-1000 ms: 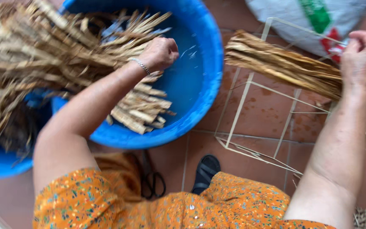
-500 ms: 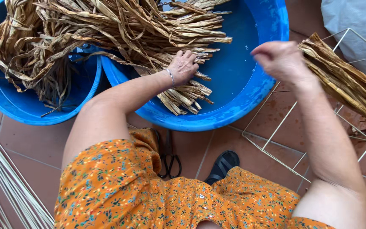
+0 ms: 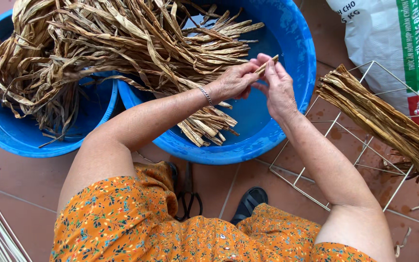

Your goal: The person sits on a tiled floor and repeatedly picks dried plant strips from a blue basin, separates them by hand, and places them onto a metal drying rack. The process continues with consistent hand movements and no visible tool use.

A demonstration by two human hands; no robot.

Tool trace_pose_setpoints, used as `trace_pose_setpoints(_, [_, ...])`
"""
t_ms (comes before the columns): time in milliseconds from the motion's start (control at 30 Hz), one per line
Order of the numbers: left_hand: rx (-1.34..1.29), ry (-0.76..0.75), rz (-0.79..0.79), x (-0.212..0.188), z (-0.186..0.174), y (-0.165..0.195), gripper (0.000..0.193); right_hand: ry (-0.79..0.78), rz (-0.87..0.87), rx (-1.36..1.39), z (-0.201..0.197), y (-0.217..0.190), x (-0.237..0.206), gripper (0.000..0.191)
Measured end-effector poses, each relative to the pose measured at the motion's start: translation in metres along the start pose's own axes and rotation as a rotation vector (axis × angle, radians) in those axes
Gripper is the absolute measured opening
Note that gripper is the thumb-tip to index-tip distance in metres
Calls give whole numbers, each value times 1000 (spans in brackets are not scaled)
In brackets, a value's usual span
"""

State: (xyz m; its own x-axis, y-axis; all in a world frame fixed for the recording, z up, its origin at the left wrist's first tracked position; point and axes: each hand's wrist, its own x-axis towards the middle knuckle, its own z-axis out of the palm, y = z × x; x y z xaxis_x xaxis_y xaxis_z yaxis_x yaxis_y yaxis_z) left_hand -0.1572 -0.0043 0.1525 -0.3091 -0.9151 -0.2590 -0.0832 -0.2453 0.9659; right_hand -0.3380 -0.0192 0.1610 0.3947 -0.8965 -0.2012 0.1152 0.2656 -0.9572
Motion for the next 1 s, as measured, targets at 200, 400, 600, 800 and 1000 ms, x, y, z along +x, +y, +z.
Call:
trace_pose_setpoints(200, [33, 27, 280, 22, 3, 33, 34, 6, -63, 164, -1, -36, 2, 35])
trace_pose_setpoints(400, [356, 133, 419, 39, 23, 60, 36, 46, -256, 247, -8, -57, 19, 27])
trace_pose_setpoints(600, [654, 211, 687, 32, 41, 63, 30, 252, -199, 543, -58, -93, 48, 27])
trace_pose_setpoints(800, [763, 202, 664, 16, 59, 51, 28, 336, -209, 581, -97, -84, 77, 29])
trace_pose_setpoints(1000, [697, 157, 517, -8, 53, 32, 31, 477, -274, 597, -117, -96, 81, 24])
